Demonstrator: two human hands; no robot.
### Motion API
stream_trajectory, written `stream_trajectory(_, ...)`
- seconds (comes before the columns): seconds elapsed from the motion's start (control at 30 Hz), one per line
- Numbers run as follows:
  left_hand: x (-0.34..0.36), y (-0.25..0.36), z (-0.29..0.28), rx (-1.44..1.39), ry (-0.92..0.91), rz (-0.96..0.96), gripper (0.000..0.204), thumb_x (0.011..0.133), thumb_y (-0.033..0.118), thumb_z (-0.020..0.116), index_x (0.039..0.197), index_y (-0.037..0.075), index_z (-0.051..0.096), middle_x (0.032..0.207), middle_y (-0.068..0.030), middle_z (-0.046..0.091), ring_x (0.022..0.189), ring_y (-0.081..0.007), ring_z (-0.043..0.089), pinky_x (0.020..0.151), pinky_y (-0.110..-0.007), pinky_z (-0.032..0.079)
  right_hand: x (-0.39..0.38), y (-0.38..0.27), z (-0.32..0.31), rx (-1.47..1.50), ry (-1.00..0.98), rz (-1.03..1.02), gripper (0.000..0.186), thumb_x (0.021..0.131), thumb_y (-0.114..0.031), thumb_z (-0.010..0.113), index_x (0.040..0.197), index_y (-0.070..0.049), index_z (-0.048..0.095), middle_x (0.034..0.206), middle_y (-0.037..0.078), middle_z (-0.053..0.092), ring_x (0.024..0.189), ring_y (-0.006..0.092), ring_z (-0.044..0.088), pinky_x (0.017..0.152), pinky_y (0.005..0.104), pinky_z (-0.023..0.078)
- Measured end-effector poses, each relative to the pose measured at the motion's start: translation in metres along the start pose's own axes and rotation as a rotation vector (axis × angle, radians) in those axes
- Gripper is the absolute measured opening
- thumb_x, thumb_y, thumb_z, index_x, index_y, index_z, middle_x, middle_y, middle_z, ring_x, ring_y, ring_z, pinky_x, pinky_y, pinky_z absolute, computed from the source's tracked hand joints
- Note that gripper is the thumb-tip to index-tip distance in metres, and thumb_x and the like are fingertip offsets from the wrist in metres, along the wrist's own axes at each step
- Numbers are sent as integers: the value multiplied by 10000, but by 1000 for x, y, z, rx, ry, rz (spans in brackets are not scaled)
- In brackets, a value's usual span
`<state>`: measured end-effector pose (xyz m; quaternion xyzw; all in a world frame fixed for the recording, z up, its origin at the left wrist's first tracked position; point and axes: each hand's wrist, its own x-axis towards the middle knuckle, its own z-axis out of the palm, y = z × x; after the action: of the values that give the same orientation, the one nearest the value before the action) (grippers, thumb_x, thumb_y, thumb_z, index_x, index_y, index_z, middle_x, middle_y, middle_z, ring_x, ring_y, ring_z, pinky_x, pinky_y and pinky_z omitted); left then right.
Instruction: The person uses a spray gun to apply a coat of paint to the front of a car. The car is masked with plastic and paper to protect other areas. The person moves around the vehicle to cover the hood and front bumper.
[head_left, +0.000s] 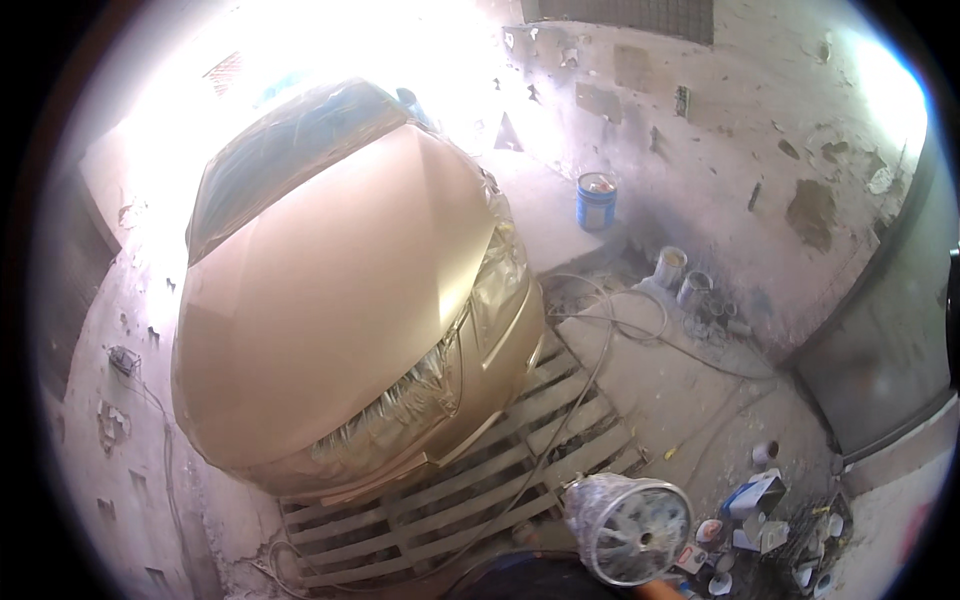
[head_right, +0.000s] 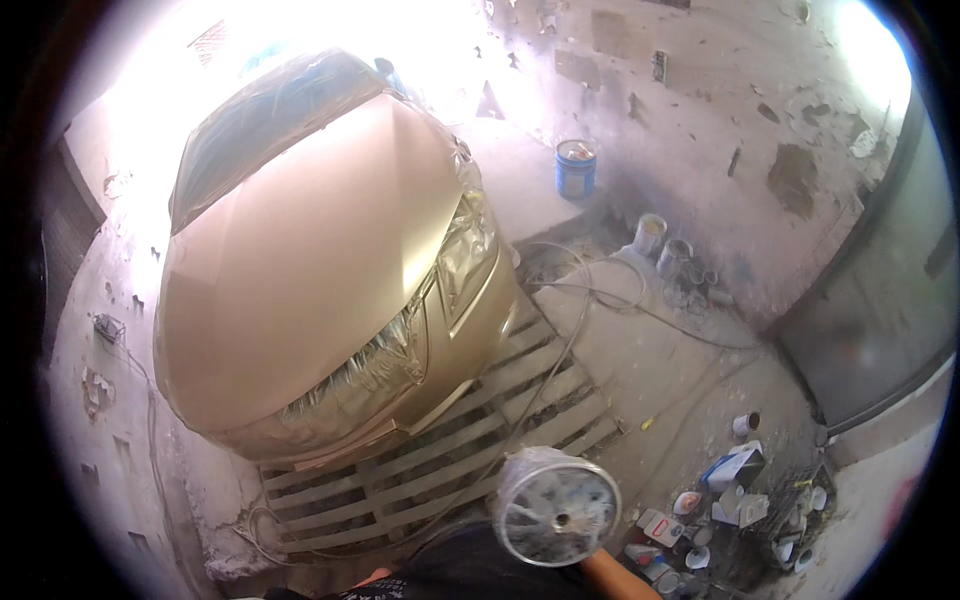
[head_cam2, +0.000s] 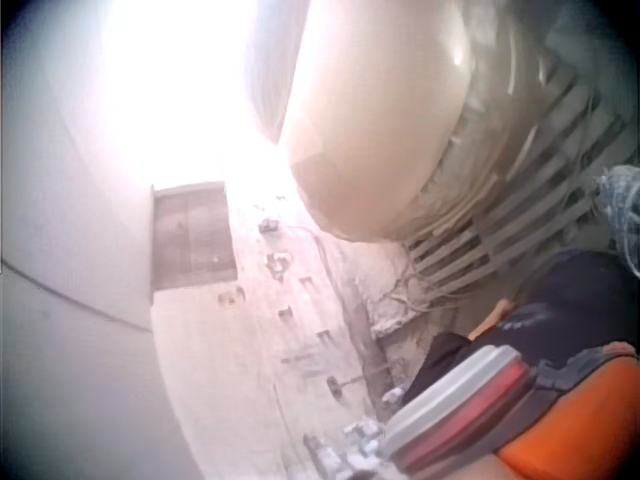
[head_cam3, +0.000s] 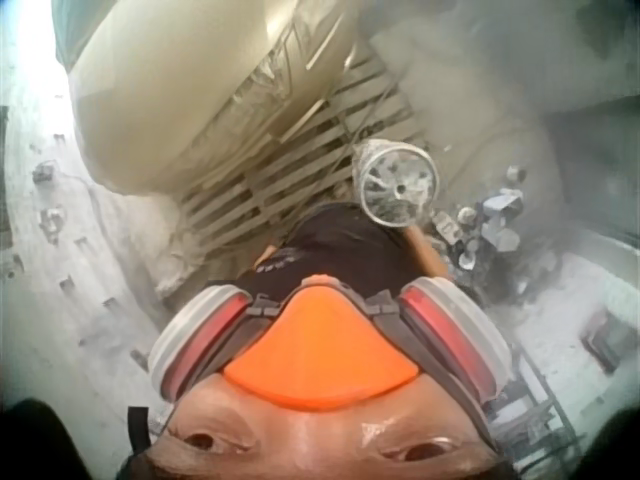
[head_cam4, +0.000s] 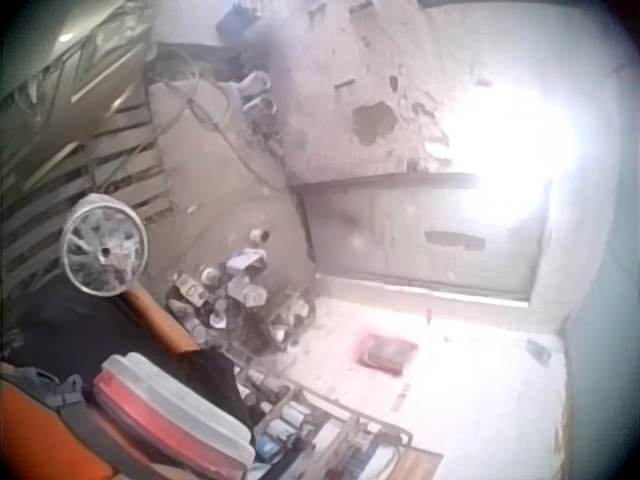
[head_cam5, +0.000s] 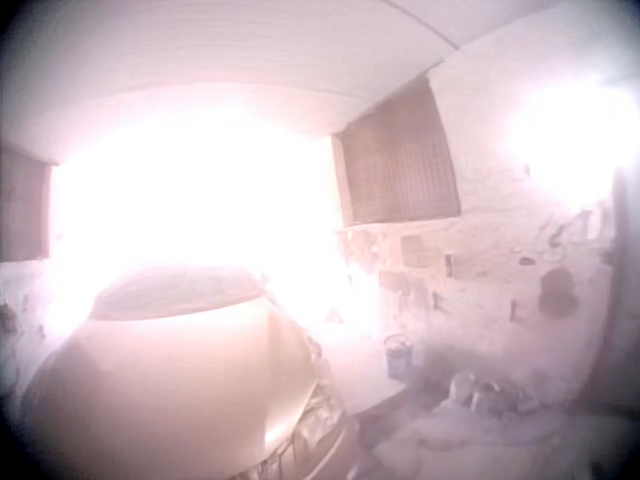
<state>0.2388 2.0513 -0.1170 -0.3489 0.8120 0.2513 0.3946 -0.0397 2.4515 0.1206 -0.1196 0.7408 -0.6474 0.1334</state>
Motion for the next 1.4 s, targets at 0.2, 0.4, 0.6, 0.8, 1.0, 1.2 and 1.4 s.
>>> stream_trajectory(0.2,-35,66,-13,-54,96,-126,505,632,405,605,983,44,646,1000,-211,613,961,-347,581,819,-403,451,62,9,-40,134,-224,-122,320,757,-127,634,1048,-6,575,1000,95,611,933,191,560,812,324,434)
stream_trajectory(0.4,-69,119,11,-116,133,-240,505,618,392,615,983,45,647,996,-208,614,959,-347,581,818,-402,451,101,16,-89,198,-401,-142,359,741,-106,644,1077,-1,573,1040,111,616,968,199,564,837,334,436)
stream_trajectory(0.6,-92,147,24,-169,163,-309,505,605,380,625,983,47,648,991,-206,616,957,-347,581,818,-400,451,114,24,-125,192,-448,-89,351,743,-106,644,1071,-1,575,1034,112,617,962,200,565,833,335,438)
stream_trajectory(0.8,-108,156,38,-220,170,-361,506,591,367,635,983,48,650,987,-203,618,955,-347,581,817,-399,451,127,26,-130,201,-505,-83,343,745,-106,645,1065,-1,578,1027,113,618,955,201,565,830,336,439)
stream_trajectory(1.0,-119,159,46,-249,156,-396,507,577,354,645,983,50,651,982,-201,619,953,-347,581,817,-397,451,136,25,-129,213,-549,-92,336,748,-107,646,1059,-2,580,1021,114,619,948,202,566,826,337,440)
stream_trajectory(1.2,-133,161,56,-277,140,-428,510,563,341,655,983,51,652,978,-198,621,951,-347,581,816,-396,450,136,27,-126,227,-583,-95,328,750,-107,647,1054,-2,583,1015,115,620,942,203,567,823,338,442)
stream_trajectory(1.4,-152,169,75,-333,105,-454,514,550,328,665,983,52,653,973,-196,623,949,-347,581,816,-395,450,135,26,-126,227,-600,-97,320,752,-108,648,1048,-2,585,1009,116,620,935,204,567,819,339,443)
